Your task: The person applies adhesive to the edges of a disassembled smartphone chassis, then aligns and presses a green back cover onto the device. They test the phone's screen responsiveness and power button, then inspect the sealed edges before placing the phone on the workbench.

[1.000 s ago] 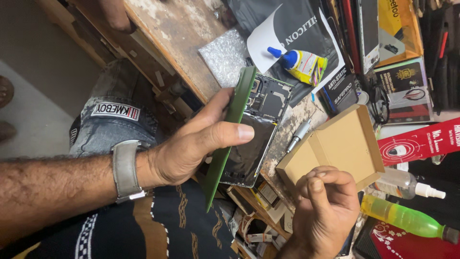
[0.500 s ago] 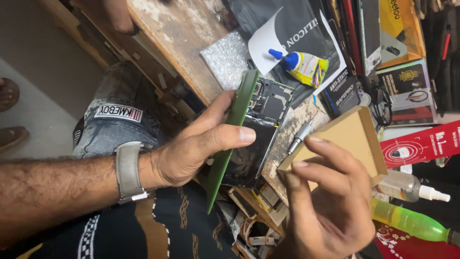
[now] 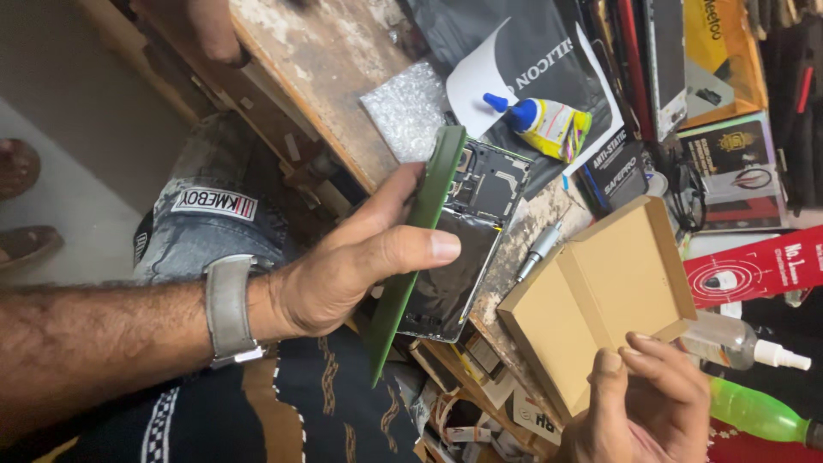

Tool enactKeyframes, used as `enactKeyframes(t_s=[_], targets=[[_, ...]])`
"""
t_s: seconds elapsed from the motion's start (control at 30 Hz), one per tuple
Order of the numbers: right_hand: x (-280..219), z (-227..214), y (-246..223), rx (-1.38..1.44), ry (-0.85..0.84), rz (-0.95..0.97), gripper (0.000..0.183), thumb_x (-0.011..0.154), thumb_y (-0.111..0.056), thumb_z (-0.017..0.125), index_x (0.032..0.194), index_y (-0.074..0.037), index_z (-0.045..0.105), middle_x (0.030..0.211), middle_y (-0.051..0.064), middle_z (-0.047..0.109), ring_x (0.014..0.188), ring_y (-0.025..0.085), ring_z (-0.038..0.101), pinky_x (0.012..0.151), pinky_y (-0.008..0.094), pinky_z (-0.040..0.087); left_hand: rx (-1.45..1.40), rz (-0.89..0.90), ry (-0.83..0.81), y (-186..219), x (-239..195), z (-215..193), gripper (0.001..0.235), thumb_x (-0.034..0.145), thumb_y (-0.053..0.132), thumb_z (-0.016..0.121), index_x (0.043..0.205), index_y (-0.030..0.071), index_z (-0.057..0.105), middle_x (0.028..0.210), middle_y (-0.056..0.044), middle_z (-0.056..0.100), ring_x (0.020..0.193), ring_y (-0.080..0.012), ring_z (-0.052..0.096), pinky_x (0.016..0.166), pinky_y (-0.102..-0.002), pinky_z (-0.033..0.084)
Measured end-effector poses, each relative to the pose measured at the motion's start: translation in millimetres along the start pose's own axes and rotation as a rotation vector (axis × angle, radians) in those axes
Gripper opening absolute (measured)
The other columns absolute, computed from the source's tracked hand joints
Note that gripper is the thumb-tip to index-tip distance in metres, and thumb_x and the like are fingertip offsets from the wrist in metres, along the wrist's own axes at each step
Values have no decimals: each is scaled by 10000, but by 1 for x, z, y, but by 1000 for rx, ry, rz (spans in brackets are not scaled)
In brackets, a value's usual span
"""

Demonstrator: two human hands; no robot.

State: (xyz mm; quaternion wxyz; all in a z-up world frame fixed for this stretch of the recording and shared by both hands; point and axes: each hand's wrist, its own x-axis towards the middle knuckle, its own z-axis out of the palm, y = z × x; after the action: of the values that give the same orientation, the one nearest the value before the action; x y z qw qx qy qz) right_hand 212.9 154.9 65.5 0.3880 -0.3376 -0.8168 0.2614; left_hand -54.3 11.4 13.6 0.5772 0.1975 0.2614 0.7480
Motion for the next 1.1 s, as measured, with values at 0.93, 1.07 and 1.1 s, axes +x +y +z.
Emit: enactKeyframes(t_s=[0.93, 1.07, 1.1], targets=[[-17, -7, 29, 97, 102, 138, 113, 1069, 116, 670, 1131, 29, 632, 1160, 114, 642, 1025, 149, 671, 961, 263, 560, -97, -47, 41, -10, 4, 8, 707, 923, 307, 624, 1512, 7, 373, 1320, -118, 553, 1258, -204, 534, 1102, -392, 442], [-16, -8, 37, 21, 72, 82, 112, 1074, 89, 684, 1139, 16, 630, 1177, 104, 624, 1034, 148, 664, 980, 279, 559, -57, -19, 50, -9, 3, 10, 686, 915, 301, 623, 1499, 22, 396, 1331, -107, 548, 1269, -200, 516, 1116, -379, 418], [-16, -8, 39, 1, 78, 81, 109, 1075, 84, 689, 1135, 15, 631, 1178, 105, 622, 1029, 149, 661, 977, 282, 557, -53, -26, 51, -9, 2, 10, 690, 911, 302, 623, 1502, 29, 392, 1324, -101, 544, 1268, -199, 513, 1113, -377, 418]])
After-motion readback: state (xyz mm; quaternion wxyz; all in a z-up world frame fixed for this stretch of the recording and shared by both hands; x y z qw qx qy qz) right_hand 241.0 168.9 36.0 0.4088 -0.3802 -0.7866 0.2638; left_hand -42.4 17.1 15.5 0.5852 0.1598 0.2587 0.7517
